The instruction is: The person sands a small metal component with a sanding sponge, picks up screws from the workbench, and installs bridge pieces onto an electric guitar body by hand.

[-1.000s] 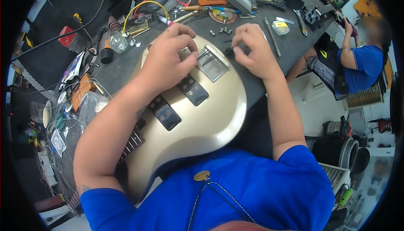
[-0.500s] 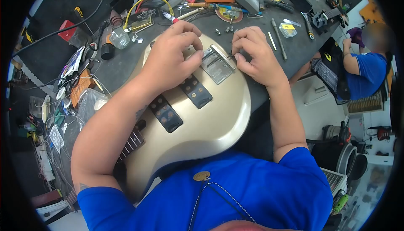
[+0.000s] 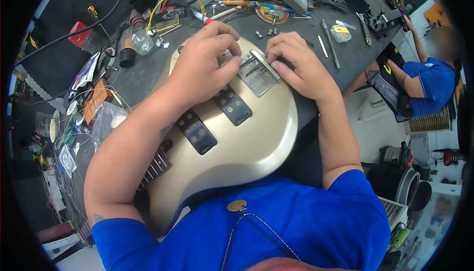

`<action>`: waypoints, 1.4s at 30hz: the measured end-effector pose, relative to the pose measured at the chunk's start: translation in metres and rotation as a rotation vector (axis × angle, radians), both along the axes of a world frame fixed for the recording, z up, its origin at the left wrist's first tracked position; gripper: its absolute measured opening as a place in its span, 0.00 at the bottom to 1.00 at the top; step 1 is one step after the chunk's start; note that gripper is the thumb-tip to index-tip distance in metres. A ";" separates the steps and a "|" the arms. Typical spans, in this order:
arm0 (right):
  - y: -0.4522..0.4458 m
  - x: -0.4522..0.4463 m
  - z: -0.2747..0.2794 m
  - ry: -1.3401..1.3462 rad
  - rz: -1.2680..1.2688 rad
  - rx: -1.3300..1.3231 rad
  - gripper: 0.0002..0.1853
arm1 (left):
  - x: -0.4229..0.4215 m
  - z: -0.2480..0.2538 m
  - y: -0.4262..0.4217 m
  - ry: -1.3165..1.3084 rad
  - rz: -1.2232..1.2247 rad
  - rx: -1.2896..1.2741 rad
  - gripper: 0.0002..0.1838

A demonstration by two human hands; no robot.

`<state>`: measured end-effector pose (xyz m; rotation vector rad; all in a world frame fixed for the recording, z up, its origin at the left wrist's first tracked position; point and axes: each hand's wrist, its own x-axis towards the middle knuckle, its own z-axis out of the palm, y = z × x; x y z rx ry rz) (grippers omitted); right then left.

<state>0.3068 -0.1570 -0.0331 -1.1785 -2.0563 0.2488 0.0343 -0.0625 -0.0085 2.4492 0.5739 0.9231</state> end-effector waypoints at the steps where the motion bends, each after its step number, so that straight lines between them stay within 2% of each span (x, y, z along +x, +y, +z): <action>1: -0.001 0.000 0.000 0.076 -0.015 0.018 0.07 | 0.000 -0.001 0.000 -0.002 -0.001 0.003 0.05; 3: -0.004 0.000 0.001 0.227 -0.047 0.055 0.08 | 0.000 0.001 -0.001 0.011 0.005 -0.015 0.05; 6: -0.009 0.012 -0.002 0.184 -0.125 0.036 0.09 | 0.000 0.001 -0.001 0.009 0.005 -0.015 0.05; 12: -0.012 0.001 0.002 0.115 -0.033 -0.025 0.09 | 0.000 0.001 -0.003 0.030 0.015 -0.030 0.05; 21: -0.013 0.001 0.003 0.201 0.002 -0.020 0.11 | 0.000 0.001 -0.002 0.041 0.019 0.009 0.05; 24: -0.005 0.016 -0.006 0.236 -0.171 0.073 0.10 | 0.000 0.005 -0.004 0.059 0.018 -0.048 0.04; 26: 0.003 0.031 -0.014 0.291 -0.439 0.084 0.09 | 0.000 0.006 -0.006 0.071 0.019 -0.078 0.05; 28: 0.012 0.044 -0.022 0.136 -0.575 0.112 0.09 | 0.000 0.007 -0.006 0.082 0.017 -0.073 0.05; 31: 0.012 0.042 -0.027 -0.086 -0.601 0.117 0.10 | 0.000 0.005 -0.006 0.076 0.020 -0.033 0.05; 34: 0.012 0.029 -0.030 -0.249 -0.661 -0.033 0.09 | -0.001 0.003 -0.006 0.053 -0.003 -0.007 0.05; 35: 0.013 0.027 -0.029 -0.250 -0.663 -0.074 0.06 | 0.000 0.004 -0.006 0.051 -0.008 -0.021 0.04; 39: 0.016 0.028 -0.026 -0.286 -0.600 0.014 0.05 | 0.000 0.004 -0.007 0.065 -0.020 -0.030 0.04; 42: 0.012 0.038 -0.017 -0.013 -0.461 0.155 0.06 | -0.001 0.005 -0.006 0.063 -0.024 -0.046 0.04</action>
